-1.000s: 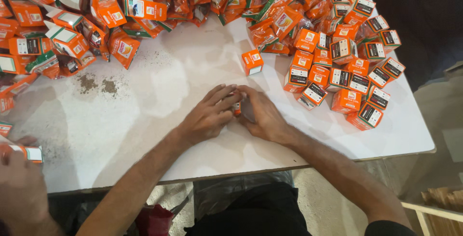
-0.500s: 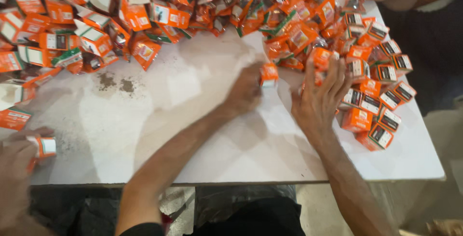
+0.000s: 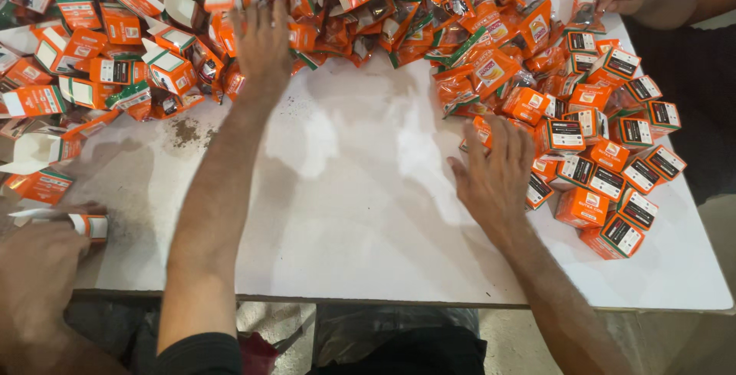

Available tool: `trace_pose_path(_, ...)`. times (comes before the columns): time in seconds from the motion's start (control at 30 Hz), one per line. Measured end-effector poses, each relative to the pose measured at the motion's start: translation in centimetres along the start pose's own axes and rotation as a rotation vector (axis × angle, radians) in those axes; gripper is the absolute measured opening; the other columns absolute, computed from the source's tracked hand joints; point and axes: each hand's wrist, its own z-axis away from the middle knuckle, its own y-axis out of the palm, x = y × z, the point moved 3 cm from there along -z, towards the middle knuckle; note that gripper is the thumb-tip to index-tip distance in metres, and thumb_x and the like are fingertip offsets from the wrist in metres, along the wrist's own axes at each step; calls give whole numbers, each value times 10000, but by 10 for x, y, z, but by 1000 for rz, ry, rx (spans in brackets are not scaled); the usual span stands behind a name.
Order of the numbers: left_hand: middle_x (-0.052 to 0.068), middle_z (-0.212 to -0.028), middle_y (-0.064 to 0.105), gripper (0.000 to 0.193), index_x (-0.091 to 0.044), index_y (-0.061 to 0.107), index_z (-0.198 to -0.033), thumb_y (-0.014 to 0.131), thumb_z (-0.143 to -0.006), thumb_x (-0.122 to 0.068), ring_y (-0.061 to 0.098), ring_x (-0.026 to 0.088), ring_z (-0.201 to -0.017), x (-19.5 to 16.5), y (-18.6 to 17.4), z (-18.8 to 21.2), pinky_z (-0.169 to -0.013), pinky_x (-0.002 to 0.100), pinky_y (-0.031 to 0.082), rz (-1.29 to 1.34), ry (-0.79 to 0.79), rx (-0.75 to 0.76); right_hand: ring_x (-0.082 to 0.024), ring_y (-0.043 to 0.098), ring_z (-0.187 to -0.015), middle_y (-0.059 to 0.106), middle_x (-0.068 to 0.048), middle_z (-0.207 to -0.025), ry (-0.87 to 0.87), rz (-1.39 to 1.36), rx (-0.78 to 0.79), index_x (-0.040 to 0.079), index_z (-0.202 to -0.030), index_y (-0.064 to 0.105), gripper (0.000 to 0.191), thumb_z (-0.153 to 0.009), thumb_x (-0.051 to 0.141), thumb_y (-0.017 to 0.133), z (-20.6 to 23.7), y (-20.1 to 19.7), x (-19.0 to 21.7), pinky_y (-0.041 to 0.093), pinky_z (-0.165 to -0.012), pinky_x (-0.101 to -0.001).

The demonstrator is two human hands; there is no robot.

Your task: The person sits at a table covered with small orange cardboard boxes and folds them closed one at a time, pressing the flaps shut and adding each finished box to a pile on the table. Other people at the same table handle boxes alongside them.

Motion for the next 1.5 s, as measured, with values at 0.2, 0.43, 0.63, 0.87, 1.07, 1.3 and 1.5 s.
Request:
trace_pose_path(0.2,191,-1134,618,683,26,392,-1524,743,-950,-88,590,351,-1052,-42,-47,50,-911,471,489,620,29,-282,-307,586,-1185,502,-204,-1448,163,-852,181,5,-1495,400,672,-947,228,720,9,34,31,492,-1030,-436)
trace_pose_path(0.43,140,-1327,596,223,-115,625,-1097,690,-887,-152,539,334,-1294,-141,-92,142,-1075,447,452,1236,39,107,-224,526,-1341,519,-194,-1482,343,-1559,344,-30,-1573,281,631,-1081,211,596,30,73,32,429,-1163,-351)
trace_pose_path(0.63,203,-1295,546,467,-2,629,-1256,775,-887,-249,519,364,-1159,18,-30,99,-976,524,449,284,-267,168,-333,463,-1291,434,-235,-1394,240,-1012,429,-14,-1559,161,782,-935,125,611,27,66,53,389,-1097,-435)
trace_pose_path(0.87,324,-1390,455,649,81,520,-1379,764,-875,-248,487,462,-1145,30,3,108,-994,523,470,286,-59,386,-438,438,-1293,416,-294,-1390,38,-823,484,-71,-1576,102,816,-956,156,583,15,44,57,329,-1133,-503)
trace_pose_path(1.07,228,-1091,646,442,-41,618,-1134,843,-770,-152,593,448,-1096,-8,-33,119,-911,525,504,525,-54,643,-375,548,-1282,550,-236,-1357,158,-920,403,-25,-1583,178,843,-922,145,673,20,34,47,409,-1101,-448)
trace_pose_path(1.3,195,-1186,589,411,-32,558,-1061,735,-711,90,665,365,-1066,-109,-138,121,-825,404,624,1303,-16,-32,-318,680,-1064,682,-173,-1134,317,-844,250,0,-1293,581,692,-695,136,902,19,42,33,536,-919,-397)
trace_pose_path(1.5,204,-1240,609,374,-15,485,-918,799,-729,58,636,413,-1178,-151,-156,121,-993,476,571,1203,495,-233,-321,678,-1004,692,-123,-1032,311,-835,275,49,-1054,684,498,-600,50,886,18,38,32,542,-846,-404)
